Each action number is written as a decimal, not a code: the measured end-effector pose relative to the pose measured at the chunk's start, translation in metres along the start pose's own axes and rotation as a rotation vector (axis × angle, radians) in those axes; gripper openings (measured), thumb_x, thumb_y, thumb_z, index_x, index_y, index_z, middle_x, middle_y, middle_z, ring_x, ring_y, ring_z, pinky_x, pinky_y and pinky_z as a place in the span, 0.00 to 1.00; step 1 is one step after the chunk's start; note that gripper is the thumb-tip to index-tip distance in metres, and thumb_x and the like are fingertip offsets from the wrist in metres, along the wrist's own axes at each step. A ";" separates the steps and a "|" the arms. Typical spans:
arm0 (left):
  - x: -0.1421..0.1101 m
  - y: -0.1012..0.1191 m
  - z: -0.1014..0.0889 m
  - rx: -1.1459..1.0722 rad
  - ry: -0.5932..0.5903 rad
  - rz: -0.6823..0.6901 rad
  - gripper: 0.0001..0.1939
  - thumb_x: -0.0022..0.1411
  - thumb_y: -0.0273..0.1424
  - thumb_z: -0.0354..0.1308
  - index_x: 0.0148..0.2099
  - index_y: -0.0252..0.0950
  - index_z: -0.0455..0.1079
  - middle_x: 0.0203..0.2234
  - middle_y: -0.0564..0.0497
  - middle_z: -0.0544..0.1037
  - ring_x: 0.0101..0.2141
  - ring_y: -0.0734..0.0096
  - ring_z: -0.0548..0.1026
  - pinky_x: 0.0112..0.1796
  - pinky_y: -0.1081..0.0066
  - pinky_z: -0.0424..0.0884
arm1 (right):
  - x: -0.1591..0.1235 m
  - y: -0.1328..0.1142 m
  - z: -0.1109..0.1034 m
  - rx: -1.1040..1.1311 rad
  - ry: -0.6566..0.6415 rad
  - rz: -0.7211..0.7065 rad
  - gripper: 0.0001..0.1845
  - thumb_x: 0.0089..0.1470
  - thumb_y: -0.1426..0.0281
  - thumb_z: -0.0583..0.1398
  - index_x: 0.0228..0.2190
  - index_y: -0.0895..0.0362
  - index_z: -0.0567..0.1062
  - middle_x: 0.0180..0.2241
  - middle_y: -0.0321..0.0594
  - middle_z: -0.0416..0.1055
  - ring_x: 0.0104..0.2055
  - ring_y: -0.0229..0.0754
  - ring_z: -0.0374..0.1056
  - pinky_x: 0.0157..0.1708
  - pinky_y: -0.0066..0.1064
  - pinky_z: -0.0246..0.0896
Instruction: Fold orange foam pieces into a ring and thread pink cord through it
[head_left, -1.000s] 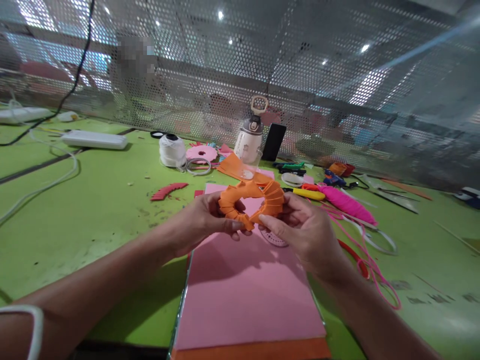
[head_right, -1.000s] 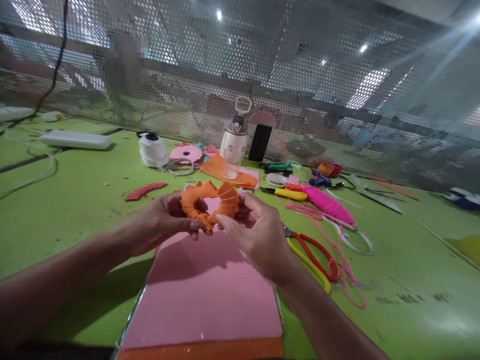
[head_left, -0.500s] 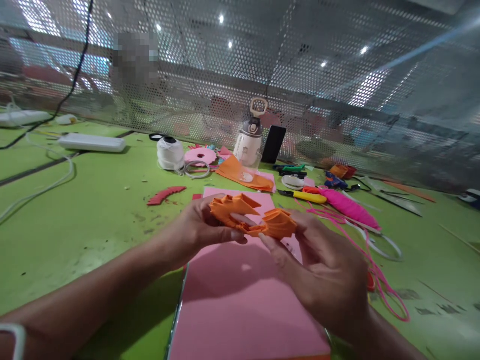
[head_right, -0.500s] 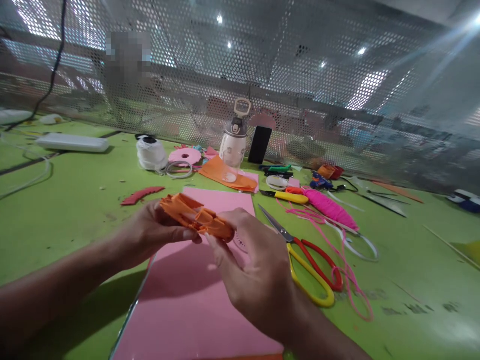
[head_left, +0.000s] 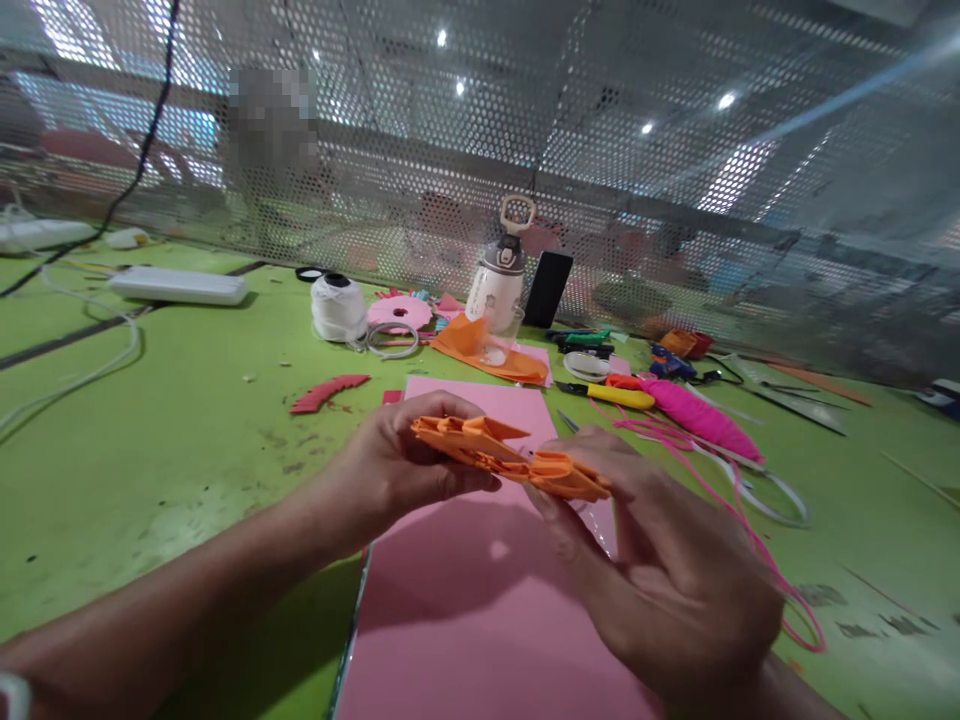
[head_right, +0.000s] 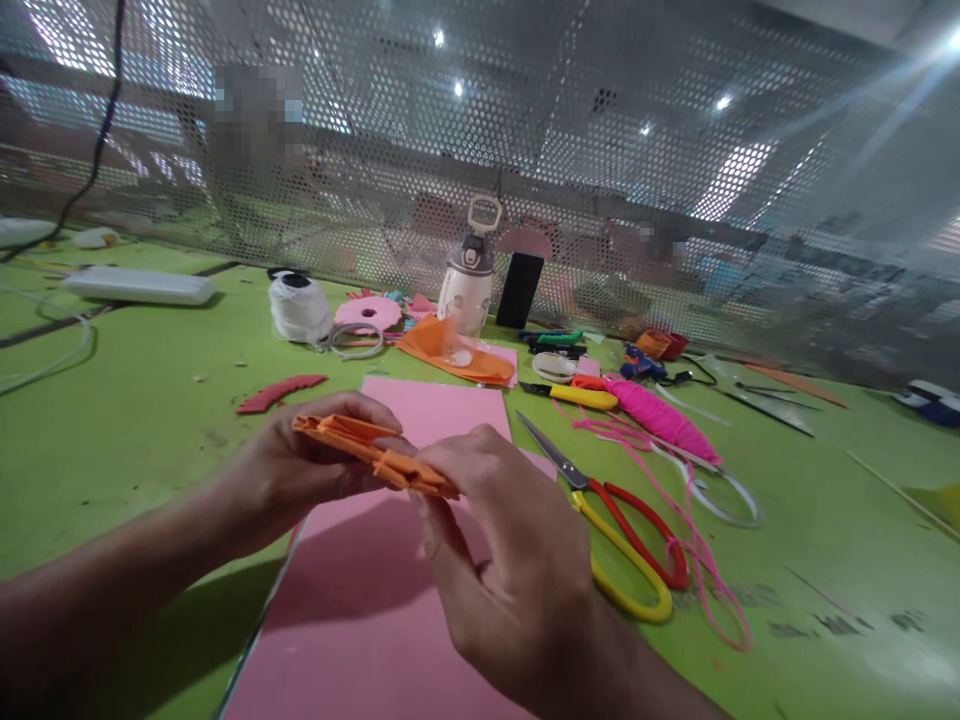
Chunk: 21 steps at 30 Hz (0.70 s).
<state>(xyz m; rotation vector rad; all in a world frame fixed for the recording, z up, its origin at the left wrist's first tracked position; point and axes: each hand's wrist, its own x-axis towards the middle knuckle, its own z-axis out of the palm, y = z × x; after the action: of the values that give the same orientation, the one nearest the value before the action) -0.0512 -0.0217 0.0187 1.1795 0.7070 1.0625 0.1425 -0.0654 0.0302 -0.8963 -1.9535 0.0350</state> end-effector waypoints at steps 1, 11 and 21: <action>0.000 0.001 0.002 0.013 0.017 0.008 0.14 0.44 0.26 0.71 0.34 0.35 0.74 0.27 0.51 0.81 0.29 0.68 0.78 0.34 0.69 0.76 | 0.000 0.000 0.000 -0.012 0.001 -0.020 0.21 0.50 0.80 0.62 0.44 0.50 0.71 0.38 0.38 0.76 0.40 0.43 0.73 0.41 0.33 0.69; 0.000 0.005 0.005 0.068 0.067 0.041 0.15 0.41 0.27 0.72 0.34 0.35 0.73 0.28 0.51 0.81 0.30 0.66 0.78 0.34 0.69 0.76 | 0.002 0.000 -0.001 0.081 -0.016 -0.049 0.24 0.48 0.84 0.61 0.46 0.52 0.71 0.37 0.38 0.74 0.40 0.42 0.72 0.42 0.32 0.68; 0.001 -0.001 0.002 0.018 0.043 0.046 0.15 0.43 0.26 0.71 0.35 0.36 0.72 0.28 0.52 0.81 0.31 0.65 0.79 0.35 0.68 0.76 | 0.000 0.002 0.000 0.015 0.031 -0.055 0.22 0.49 0.82 0.62 0.44 0.52 0.72 0.36 0.39 0.75 0.39 0.43 0.72 0.43 0.33 0.68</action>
<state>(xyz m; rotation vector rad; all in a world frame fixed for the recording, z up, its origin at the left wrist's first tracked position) -0.0494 -0.0216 0.0185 1.1958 0.7270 1.1246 0.1434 -0.0644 0.0294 -0.8278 -1.9459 0.0035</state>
